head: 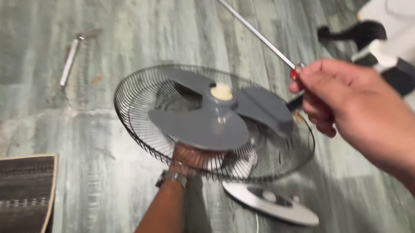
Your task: The person disassembles a standing electric fan by removing the front grille, unscrewing the blade hub, and detaching the fan blades. They then remove the rear grille and use a screwdriver to loosen screws on the motor housing.
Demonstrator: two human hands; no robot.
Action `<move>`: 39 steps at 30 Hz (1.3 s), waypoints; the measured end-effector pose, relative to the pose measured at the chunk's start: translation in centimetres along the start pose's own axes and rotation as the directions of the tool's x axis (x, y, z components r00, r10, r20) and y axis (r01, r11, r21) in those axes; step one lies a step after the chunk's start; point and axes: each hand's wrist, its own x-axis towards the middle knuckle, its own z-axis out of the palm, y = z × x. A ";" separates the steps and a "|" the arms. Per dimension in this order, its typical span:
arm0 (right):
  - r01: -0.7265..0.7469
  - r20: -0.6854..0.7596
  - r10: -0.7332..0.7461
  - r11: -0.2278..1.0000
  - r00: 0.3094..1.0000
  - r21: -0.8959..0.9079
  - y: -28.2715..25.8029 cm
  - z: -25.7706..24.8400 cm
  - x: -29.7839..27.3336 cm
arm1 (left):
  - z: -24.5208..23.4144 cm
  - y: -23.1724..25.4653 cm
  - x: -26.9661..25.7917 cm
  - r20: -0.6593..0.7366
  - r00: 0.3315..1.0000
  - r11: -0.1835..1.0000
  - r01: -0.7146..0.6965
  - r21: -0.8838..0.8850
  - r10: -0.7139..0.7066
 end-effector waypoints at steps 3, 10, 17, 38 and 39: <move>-0.005 -0.012 0.004 1.000 1.000 -0.009 -1.1 -0.2 -1.2 | 2.6 1.1 -1.8 -0.001 0.999 0.999 0.035 -0.027 -0.035; -0.060 -0.133 0.027 0.966 0.991 -0.252 -1.7 -0.7 -1.6 | 1.9 0.2 1.2 0.353 0.913 0.974 0.226 -0.017 -0.205; 0.195 -0.019 -0.200 0.970 0.980 -0.143 -3.4 -0.4 -2.8 | -9.9 1.6 9.5 0.714 0.452 0.608 0.792 -0.045 -0.535; 0.086 0.229 -0.107 0.991 0.968 0.102 1.6 -7.7 -3.2 | -28.1 -4.4 20.6 0.547 0.159 0.394 0.853 0.344 -0.822; 0.041 0.244 -0.065 0.994 0.968 0.104 1.6 -7.5 -3.1 | -28.6 -4.4 20.4 0.555 0.158 0.399 0.849 0.345 -0.816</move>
